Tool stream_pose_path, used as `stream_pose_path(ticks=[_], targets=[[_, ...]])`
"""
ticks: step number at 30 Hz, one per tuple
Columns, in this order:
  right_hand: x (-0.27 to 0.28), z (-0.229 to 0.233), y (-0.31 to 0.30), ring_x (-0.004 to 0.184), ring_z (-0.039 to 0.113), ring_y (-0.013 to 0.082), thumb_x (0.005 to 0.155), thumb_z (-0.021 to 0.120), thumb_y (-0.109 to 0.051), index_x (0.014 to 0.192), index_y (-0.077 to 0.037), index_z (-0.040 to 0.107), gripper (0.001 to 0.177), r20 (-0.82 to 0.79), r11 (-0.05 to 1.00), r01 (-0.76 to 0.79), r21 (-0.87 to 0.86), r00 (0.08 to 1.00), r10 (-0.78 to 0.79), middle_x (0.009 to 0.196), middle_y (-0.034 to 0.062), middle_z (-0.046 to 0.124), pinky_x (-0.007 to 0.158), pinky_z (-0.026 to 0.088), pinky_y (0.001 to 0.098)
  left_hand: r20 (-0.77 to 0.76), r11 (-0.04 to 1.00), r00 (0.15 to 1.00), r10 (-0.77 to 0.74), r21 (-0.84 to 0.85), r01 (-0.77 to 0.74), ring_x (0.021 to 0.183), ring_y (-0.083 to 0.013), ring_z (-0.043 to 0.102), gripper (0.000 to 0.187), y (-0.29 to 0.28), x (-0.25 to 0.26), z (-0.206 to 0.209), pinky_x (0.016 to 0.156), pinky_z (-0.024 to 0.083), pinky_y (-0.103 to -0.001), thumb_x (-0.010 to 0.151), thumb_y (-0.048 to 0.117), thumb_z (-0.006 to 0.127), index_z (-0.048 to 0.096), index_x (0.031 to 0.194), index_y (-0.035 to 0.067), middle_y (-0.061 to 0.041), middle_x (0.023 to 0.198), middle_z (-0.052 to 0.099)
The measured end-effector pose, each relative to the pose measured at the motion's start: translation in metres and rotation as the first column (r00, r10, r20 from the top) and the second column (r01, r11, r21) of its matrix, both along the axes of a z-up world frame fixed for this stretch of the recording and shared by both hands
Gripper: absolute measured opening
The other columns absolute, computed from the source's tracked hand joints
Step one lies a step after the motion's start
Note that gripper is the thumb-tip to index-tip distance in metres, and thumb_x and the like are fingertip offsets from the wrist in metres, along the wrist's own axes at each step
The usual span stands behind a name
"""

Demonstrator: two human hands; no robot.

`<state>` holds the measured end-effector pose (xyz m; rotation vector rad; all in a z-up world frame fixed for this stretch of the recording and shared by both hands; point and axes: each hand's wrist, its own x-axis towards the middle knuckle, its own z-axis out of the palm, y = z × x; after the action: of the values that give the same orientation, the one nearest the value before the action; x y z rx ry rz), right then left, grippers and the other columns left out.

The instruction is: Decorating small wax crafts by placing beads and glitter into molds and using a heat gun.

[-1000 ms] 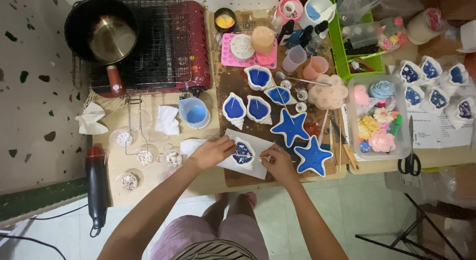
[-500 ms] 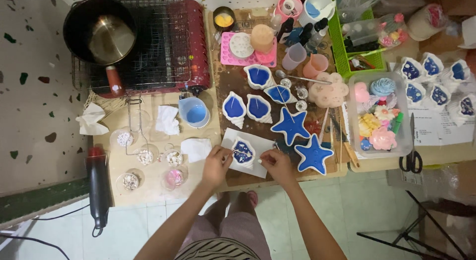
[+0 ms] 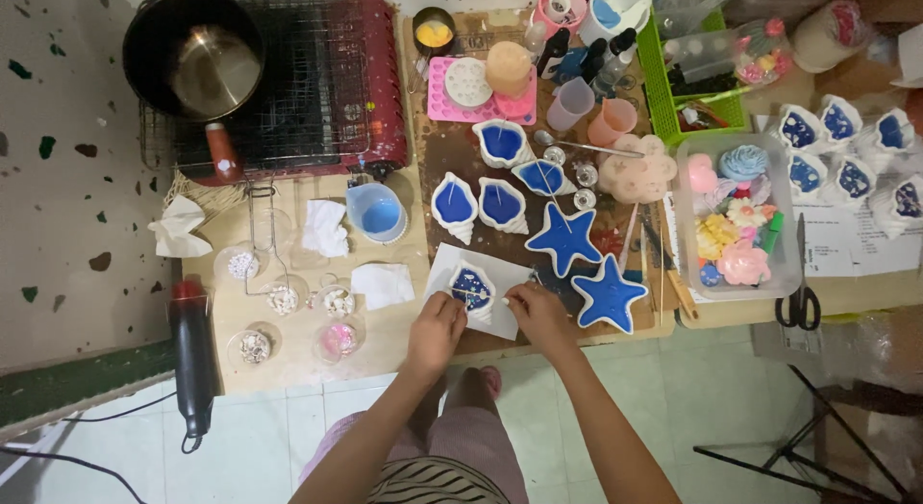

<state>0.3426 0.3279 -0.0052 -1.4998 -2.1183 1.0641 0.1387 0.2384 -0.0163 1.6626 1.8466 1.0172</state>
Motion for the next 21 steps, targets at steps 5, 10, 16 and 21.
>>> stream_pose_path(ticks=[5,10,16,21], targets=[[-0.004,0.02,0.008,0.083,0.069,0.0305,0.089,0.072,-0.016,0.101,-0.006,0.072,0.015,0.048,0.999,-0.039,-0.003,0.998,0.039,0.095,0.0111,0.07,0.073,0.054,0.0397,0.015,0.999,1.0,-0.018,-0.028,0.018,0.09,-0.0336,0.066,0.015,0.0,-0.004,-0.001,0.075,0.055,-0.044,0.086,0.007,0.071,0.069,0.101,0.004,-0.012,0.1,0.063],[-0.005,0.023,0.024,0.085,0.069,0.0278,0.083,0.074,-0.013,0.102,-0.007,0.07,0.02,0.042,0.992,-0.121,-0.034,0.992,0.122,0.099,0.0096,0.068,0.074,0.055,0.0378,0.01,1.0,1.0,0.008,-0.019,-0.008,0.092,-0.035,0.066,0.014,0.01,-0.016,-0.001,0.077,0.055,-0.045,0.089,0.008,0.069,0.069,0.103,0.003,-0.013,0.103,0.063],[0.003,0.005,0.043,0.088,0.068,0.0262,0.081,0.075,-0.008,0.096,-0.007,0.072,0.016,-0.03,0.968,-0.248,-0.049,0.969,0.246,0.097,0.0087,0.067,0.073,0.055,0.0366,0.076,1.0,0.997,0.022,0.001,-0.023,0.091,-0.0354,0.065,0.011,0.023,-0.03,0.003,0.077,0.053,-0.044,0.093,0.008,0.068,0.069,0.102,0.002,-0.015,0.102,0.063],[0.003,0.001,0.048,0.094,0.063,0.0278,0.078,0.077,-0.004,0.093,-0.008,0.072,0.016,-0.018,0.939,-0.334,0.078,0.942,0.336,0.094,0.0079,0.068,0.079,0.052,0.04,0.343,0.981,0.923,0.174,-0.143,-0.132,0.074,-0.0252,0.066,0.01,0.024,-0.03,-0.036,0.068,0.053,-0.037,0.088,0.007,0.07,0.07,0.094,-0.001,-0.013,0.088,0.066]])
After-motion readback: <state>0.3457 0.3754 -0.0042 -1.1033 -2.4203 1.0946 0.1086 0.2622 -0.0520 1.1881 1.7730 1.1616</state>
